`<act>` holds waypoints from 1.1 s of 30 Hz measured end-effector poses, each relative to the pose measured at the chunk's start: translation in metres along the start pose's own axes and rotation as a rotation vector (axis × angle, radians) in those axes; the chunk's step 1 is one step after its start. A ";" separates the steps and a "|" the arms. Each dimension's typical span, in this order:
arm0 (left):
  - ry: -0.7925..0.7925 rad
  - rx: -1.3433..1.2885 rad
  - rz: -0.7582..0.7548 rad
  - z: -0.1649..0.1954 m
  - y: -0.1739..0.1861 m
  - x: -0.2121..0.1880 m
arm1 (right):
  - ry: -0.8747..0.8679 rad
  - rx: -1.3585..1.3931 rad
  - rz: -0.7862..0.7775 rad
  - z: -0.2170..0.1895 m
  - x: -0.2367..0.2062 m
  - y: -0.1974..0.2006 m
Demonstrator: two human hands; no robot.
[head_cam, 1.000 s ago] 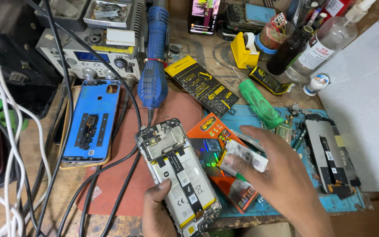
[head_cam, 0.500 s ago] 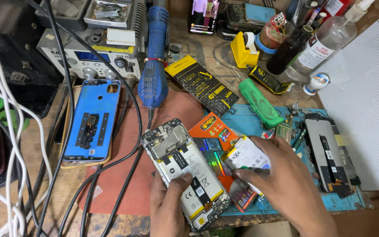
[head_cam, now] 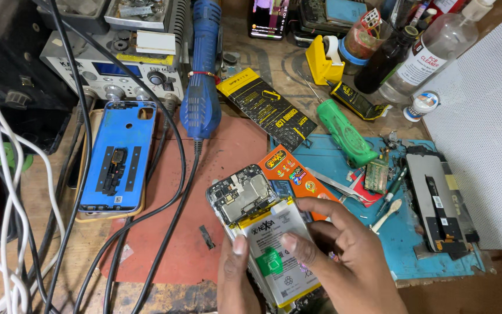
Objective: The person removes the old battery from a disassembled smartphone, then inserts a new battery into the device. The person handles the phone chassis, the old battery, and the new battery.
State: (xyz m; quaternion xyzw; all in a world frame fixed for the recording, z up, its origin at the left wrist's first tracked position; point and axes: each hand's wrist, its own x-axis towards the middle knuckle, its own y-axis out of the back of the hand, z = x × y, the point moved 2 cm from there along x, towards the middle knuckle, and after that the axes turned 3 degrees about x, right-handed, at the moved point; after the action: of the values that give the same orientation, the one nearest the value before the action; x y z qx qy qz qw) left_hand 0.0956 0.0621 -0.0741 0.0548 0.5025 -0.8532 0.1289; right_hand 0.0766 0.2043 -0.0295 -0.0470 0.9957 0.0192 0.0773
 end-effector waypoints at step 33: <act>0.031 0.168 0.297 -0.020 0.008 -0.011 | -0.046 0.019 0.047 0.013 -0.006 0.019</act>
State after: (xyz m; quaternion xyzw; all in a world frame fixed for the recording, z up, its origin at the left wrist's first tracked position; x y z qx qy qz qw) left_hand 0.1072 0.0778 -0.0879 0.1519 0.4178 -0.8628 0.2407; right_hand 0.0828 0.2248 -0.0408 -0.0224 0.9946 0.0124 0.1003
